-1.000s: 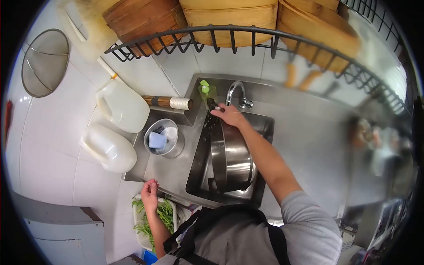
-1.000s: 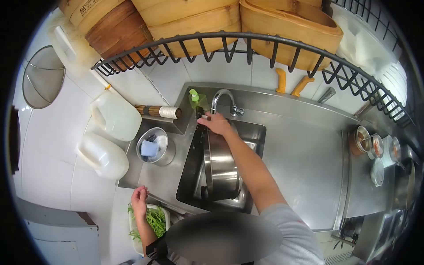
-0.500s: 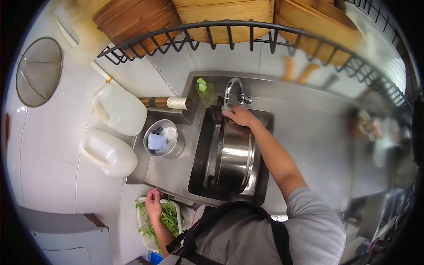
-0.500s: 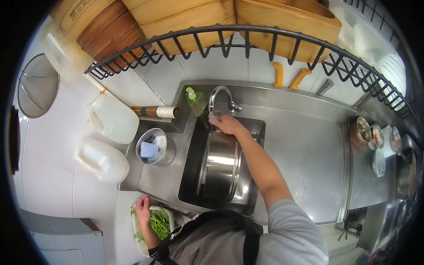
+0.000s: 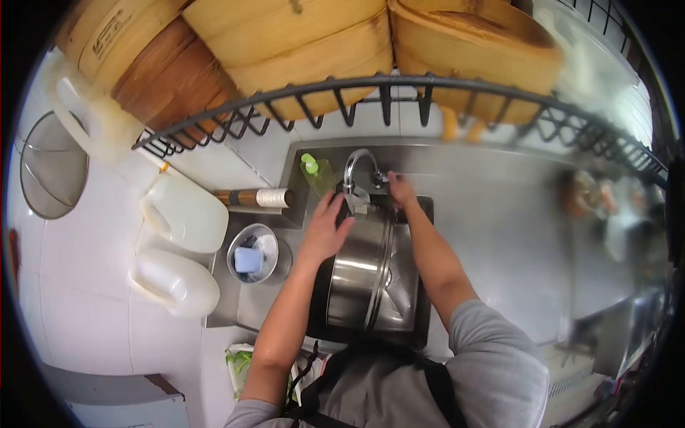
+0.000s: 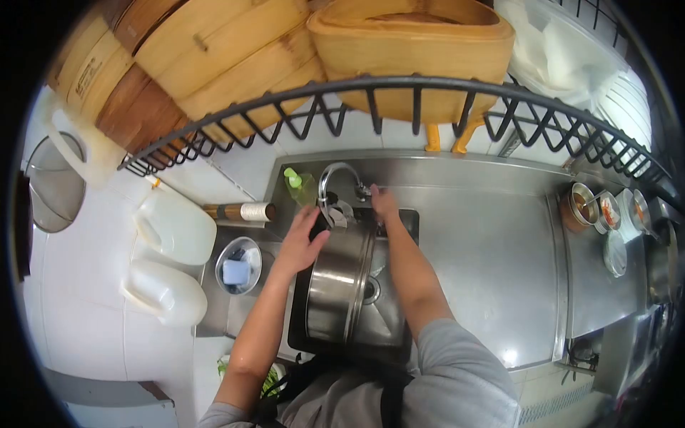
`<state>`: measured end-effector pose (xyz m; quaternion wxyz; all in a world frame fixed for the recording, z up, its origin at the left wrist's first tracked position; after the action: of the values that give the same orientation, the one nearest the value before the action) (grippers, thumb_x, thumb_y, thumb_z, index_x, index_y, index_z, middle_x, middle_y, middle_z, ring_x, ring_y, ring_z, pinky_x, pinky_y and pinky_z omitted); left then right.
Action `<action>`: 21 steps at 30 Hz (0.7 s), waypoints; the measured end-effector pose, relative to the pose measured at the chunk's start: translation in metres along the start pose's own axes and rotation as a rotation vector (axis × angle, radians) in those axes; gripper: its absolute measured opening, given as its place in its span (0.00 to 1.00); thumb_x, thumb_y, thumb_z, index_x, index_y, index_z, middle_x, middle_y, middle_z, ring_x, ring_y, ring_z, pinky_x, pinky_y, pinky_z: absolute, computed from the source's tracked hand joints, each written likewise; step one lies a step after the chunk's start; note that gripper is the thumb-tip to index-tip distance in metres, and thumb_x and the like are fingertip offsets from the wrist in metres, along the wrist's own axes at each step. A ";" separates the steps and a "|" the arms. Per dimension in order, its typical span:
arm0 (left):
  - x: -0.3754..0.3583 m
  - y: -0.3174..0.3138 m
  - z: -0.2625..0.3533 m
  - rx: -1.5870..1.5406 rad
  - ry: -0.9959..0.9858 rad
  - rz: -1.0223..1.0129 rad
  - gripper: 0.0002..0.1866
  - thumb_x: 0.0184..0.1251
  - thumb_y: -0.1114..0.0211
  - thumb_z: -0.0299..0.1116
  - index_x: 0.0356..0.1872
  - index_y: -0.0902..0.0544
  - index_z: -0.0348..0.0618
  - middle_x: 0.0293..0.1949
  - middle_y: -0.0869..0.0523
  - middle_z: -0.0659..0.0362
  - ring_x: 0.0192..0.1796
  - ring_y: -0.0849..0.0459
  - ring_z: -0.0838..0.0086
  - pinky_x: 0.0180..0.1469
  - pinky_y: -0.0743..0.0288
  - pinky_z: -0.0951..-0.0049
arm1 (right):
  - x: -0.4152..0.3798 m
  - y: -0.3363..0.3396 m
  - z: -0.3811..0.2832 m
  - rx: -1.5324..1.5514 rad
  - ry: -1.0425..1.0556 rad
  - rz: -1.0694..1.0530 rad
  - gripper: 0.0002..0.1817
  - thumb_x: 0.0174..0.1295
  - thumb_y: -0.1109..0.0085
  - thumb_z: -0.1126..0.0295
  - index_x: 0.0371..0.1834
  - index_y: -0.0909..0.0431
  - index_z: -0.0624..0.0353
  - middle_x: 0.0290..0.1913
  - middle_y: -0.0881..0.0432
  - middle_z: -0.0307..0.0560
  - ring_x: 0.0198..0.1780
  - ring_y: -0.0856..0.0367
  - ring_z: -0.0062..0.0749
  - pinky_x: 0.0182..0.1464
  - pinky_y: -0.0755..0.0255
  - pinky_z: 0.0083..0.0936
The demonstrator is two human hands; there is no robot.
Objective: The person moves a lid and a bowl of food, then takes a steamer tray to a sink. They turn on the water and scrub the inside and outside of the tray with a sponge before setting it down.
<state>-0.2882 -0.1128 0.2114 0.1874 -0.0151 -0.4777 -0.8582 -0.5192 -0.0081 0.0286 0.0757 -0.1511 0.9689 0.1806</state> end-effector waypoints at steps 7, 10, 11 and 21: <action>0.039 -0.042 -0.014 0.242 0.010 -0.210 0.27 0.65 0.39 0.44 0.63 0.26 0.42 0.67 0.34 0.39 0.66 0.29 0.48 0.65 0.34 0.53 | 0.020 -0.030 0.023 0.663 -0.341 -0.452 0.29 0.62 0.38 0.46 0.49 0.28 0.62 0.23 0.23 0.41 0.19 0.25 0.23 0.15 0.38 0.17; 0.042 -0.045 -0.019 0.195 0.033 -0.182 0.24 0.66 0.40 0.43 0.61 0.23 0.44 0.66 0.33 0.38 0.63 0.27 0.48 0.64 0.32 0.54 | 0.017 -0.022 0.020 0.595 -0.141 -0.428 0.27 0.61 0.36 0.48 0.50 0.27 0.61 0.24 0.23 0.39 0.21 0.25 0.20 0.18 0.36 0.16; 0.042 -0.046 -0.018 0.193 0.035 -0.190 0.24 0.66 0.40 0.43 0.61 0.23 0.44 0.66 0.33 0.38 0.63 0.27 0.48 0.64 0.32 0.54 | 0.016 -0.020 0.017 0.555 -0.010 -0.406 0.26 0.61 0.36 0.50 0.52 0.26 0.60 0.27 0.21 0.40 0.23 0.24 0.19 0.21 0.33 0.17; 0.075 -0.078 -0.059 0.344 -0.125 -0.126 0.22 0.64 0.42 0.38 0.59 0.25 0.44 0.63 0.27 0.50 0.64 0.30 0.51 0.66 0.36 0.55 | -0.086 0.084 0.047 -0.093 0.342 0.156 0.12 0.58 0.44 0.68 0.41 0.22 0.63 0.40 0.15 0.55 0.42 0.16 0.42 0.46 0.24 0.35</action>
<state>-0.3752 -0.1479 0.1315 0.1030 -0.0062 -0.6279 -0.7715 -0.4608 0.1071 0.0300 -0.1114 -0.1075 0.9671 0.2020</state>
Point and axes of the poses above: each hand's wrist, its own x-axis towards the middle knuckle, its own y-axis out of the back of the hand, z = x × y, the point moved 5 cm from there along x, towards the middle knuckle
